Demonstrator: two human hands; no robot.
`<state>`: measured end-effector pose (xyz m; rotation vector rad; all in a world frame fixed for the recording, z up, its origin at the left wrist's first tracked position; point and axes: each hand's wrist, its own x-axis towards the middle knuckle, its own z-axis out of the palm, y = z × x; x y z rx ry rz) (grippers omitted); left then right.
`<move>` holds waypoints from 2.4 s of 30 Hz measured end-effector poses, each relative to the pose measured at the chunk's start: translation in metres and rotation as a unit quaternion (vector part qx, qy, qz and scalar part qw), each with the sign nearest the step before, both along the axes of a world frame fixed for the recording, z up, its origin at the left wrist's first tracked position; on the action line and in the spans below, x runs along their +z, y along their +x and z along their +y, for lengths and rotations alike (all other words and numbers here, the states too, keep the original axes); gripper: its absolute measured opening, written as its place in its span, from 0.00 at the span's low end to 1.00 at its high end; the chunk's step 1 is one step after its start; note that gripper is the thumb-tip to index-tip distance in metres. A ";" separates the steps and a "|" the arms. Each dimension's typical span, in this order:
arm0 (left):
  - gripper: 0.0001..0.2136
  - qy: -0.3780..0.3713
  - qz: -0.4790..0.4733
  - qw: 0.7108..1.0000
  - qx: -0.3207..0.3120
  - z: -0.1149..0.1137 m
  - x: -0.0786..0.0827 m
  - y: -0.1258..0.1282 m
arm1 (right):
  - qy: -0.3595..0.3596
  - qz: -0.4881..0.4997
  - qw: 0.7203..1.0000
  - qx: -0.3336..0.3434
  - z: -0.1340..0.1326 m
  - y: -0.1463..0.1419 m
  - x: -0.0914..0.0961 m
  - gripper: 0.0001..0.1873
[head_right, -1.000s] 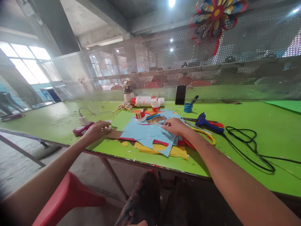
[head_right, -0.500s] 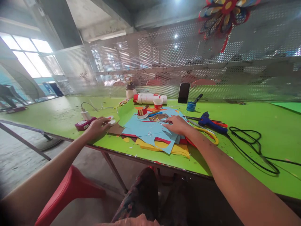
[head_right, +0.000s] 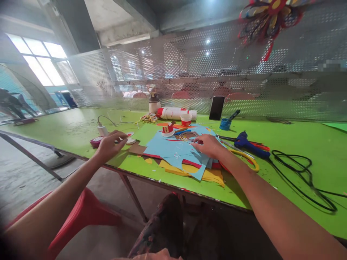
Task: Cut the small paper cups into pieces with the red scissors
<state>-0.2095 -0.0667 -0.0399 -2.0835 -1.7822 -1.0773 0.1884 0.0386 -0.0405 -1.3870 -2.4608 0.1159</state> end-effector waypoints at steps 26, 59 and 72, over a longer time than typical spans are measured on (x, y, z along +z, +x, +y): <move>0.23 -0.068 0.145 0.982 -0.103 -0.077 -0.037 0.086 | -0.018 0.030 0.999 0.017 -0.010 -0.007 -0.001 0.15; 0.14 0.025 0.098 0.987 -0.128 -0.091 -0.050 0.098 | -0.008 0.039 0.999 0.037 -0.008 -0.005 -0.006 0.15; 0.15 0.052 0.020 0.972 -0.227 -0.083 -0.057 0.093 | 0.041 0.120 0.992 0.019 -0.018 -0.014 0.003 0.14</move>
